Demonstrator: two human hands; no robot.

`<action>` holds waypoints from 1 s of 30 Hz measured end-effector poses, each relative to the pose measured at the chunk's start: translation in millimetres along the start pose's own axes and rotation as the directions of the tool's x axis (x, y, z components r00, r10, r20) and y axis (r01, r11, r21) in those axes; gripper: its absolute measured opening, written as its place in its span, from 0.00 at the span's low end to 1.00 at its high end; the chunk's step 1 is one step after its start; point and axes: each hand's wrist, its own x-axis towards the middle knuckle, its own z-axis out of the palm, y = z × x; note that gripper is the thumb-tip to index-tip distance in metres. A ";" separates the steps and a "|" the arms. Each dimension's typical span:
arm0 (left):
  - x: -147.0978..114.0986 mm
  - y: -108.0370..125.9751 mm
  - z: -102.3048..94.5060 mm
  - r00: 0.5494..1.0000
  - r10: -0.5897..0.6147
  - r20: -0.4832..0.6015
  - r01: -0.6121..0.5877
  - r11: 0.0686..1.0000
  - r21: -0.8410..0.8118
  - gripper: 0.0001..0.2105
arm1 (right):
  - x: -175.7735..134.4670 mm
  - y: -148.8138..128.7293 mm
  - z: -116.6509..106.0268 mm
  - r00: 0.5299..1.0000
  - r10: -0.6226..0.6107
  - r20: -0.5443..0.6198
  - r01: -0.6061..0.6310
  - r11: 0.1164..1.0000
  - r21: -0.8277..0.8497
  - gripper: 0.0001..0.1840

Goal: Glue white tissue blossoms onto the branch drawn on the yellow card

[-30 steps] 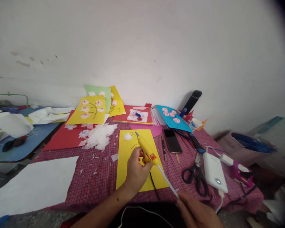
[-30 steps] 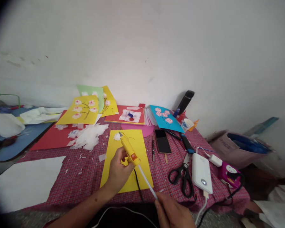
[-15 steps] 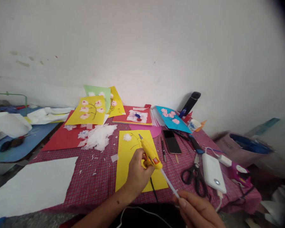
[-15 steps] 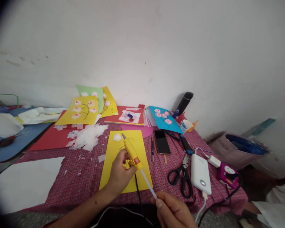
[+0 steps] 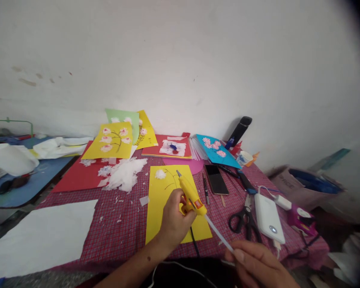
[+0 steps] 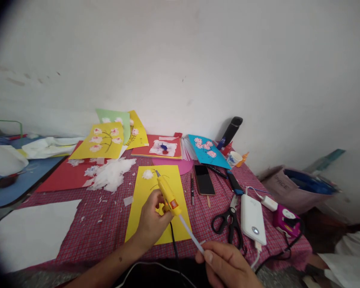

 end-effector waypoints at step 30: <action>2.3 9.1 0.9 0.994 -0.104 0.012 0.105 0.989 -0.107 0.12 | 9.8 5.0 -1.8 0.991 -0.039 0.127 0.013 0.979 0.202 0.31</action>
